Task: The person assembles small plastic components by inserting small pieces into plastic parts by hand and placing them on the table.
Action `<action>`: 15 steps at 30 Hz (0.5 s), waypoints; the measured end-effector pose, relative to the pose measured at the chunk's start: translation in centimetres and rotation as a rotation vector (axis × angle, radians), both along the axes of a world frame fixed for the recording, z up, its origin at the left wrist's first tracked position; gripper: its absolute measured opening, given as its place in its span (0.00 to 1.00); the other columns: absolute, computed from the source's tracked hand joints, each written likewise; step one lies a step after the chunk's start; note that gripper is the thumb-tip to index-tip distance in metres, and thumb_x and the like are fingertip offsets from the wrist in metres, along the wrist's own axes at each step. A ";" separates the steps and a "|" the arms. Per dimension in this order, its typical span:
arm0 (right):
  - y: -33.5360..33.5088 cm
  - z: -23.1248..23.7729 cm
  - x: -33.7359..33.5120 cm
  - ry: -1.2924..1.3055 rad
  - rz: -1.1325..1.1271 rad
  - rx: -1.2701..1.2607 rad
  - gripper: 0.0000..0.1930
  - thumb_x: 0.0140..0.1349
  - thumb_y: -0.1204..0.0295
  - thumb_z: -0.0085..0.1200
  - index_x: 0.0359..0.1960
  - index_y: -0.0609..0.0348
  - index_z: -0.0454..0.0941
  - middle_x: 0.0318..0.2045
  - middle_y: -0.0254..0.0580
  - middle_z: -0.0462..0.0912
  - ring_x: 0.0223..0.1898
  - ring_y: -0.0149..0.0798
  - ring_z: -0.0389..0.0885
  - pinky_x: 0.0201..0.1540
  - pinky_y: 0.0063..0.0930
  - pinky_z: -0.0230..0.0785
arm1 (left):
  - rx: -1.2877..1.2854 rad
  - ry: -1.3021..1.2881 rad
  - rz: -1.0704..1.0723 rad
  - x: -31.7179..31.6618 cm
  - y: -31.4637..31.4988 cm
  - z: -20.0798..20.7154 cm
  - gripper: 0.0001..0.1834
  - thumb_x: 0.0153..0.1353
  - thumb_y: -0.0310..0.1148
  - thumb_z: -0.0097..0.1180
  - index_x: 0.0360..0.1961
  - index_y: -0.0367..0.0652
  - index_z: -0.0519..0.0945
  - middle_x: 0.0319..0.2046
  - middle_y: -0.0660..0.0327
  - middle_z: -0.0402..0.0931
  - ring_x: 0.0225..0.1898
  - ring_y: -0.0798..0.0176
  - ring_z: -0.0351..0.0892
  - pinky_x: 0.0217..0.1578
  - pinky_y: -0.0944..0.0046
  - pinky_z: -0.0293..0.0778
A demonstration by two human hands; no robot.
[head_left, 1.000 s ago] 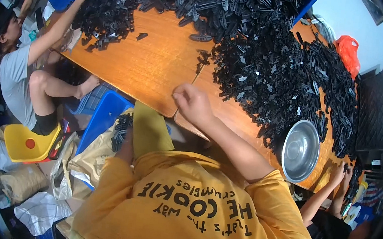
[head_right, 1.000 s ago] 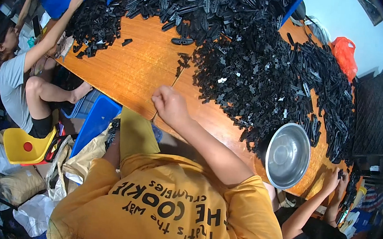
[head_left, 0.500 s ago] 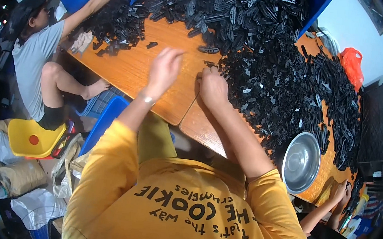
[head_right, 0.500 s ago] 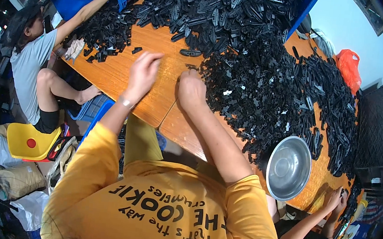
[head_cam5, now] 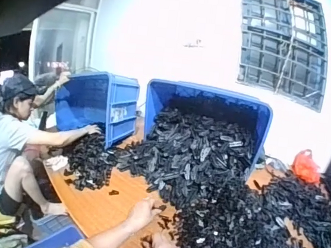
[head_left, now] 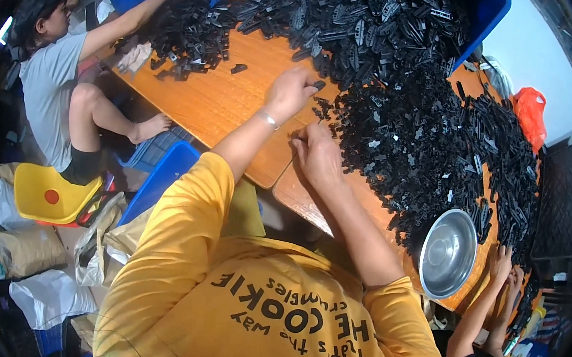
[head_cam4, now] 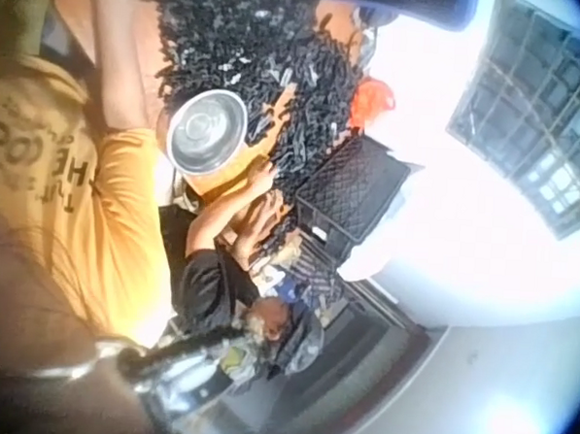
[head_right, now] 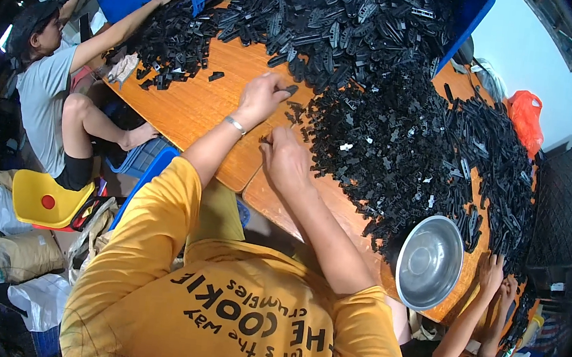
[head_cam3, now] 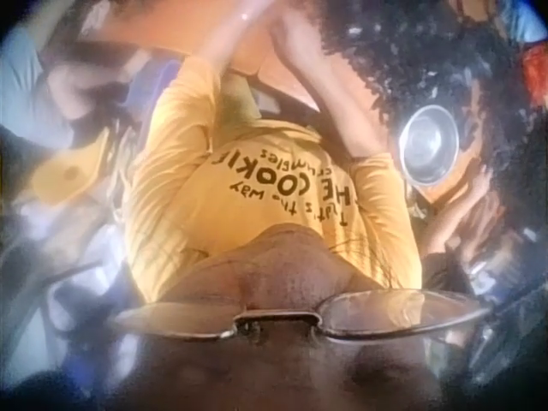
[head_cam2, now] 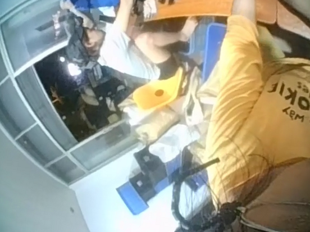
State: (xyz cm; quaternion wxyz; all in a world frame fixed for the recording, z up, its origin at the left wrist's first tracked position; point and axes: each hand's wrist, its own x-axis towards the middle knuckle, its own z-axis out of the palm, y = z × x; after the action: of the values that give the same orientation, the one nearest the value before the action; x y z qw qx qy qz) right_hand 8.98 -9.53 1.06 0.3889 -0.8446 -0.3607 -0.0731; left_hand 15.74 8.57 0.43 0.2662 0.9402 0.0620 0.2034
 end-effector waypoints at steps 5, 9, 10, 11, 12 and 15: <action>-0.2 1.1 0.1 0.081 -0.046 0.177 0.11 0.60 0.73 0.69 0.33 0.62 0.76 0.31 0.54 0.81 0.34 0.59 0.82 0.36 0.47 0.74 | -1.162 -0.004 -0.071 -4.6 2.0 -1.1 0.10 0.69 0.29 0.65 0.48 0.40 0.82 0.41 0.61 0.85 0.42 0.64 0.86 0.44 0.63 0.83; 0.3 3.6 0.6 0.095 -0.048 0.442 0.08 0.59 0.80 0.68 0.34 0.63 0.79 0.31 0.50 0.81 0.31 0.50 0.83 0.36 0.38 0.75 | -1.587 -0.063 -0.242 -8.8 1.5 0.9 0.18 0.72 0.26 0.61 0.62 0.40 0.76 0.49 0.61 0.84 0.50 0.66 0.85 0.53 0.62 0.83; 0.6 4.4 0.4 0.118 -0.039 0.499 0.07 0.58 0.82 0.68 0.34 0.64 0.80 0.31 0.48 0.82 0.31 0.47 0.84 0.36 0.36 0.75 | -1.634 -0.082 -0.298 -9.7 1.2 1.7 0.20 0.72 0.26 0.60 0.64 0.40 0.75 0.51 0.60 0.84 0.51 0.66 0.85 0.53 0.62 0.83; 0.8 5.1 0.3 0.119 -0.042 0.497 0.07 0.58 0.82 0.68 0.34 0.64 0.80 0.31 0.48 0.82 0.31 0.47 0.84 0.36 0.36 0.75 | -1.661 -0.083 -0.354 -10.3 1.0 2.4 0.24 0.73 0.26 0.59 0.69 0.40 0.73 0.53 0.60 0.83 0.53 0.66 0.84 0.54 0.63 0.82; 1.0 5.8 0.2 0.089 -0.022 0.553 0.07 0.58 0.83 0.68 0.35 0.64 0.80 0.31 0.47 0.82 0.32 0.45 0.84 0.37 0.34 0.76 | -1.664 -0.080 -0.355 -10.6 0.7 2.9 0.24 0.73 0.26 0.59 0.69 0.40 0.73 0.53 0.60 0.83 0.53 0.66 0.84 0.54 0.63 0.82; 1.3 6.7 -0.2 0.035 0.009 0.635 0.07 0.58 0.84 0.67 0.35 0.64 0.81 0.32 0.46 0.82 0.32 0.43 0.84 0.37 0.32 0.76 | -1.701 -0.088 -0.474 -11.4 0.0 4.1 0.26 0.73 0.26 0.59 0.71 0.39 0.71 0.53 0.61 0.83 0.53 0.67 0.84 0.54 0.63 0.82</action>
State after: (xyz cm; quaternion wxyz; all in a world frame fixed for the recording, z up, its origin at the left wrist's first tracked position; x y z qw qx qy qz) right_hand 8.80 -8.18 7.74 0.6395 -0.6805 -0.3170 -0.1659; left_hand 4.36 8.54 4.56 0.9127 0.4032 -0.0144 0.0641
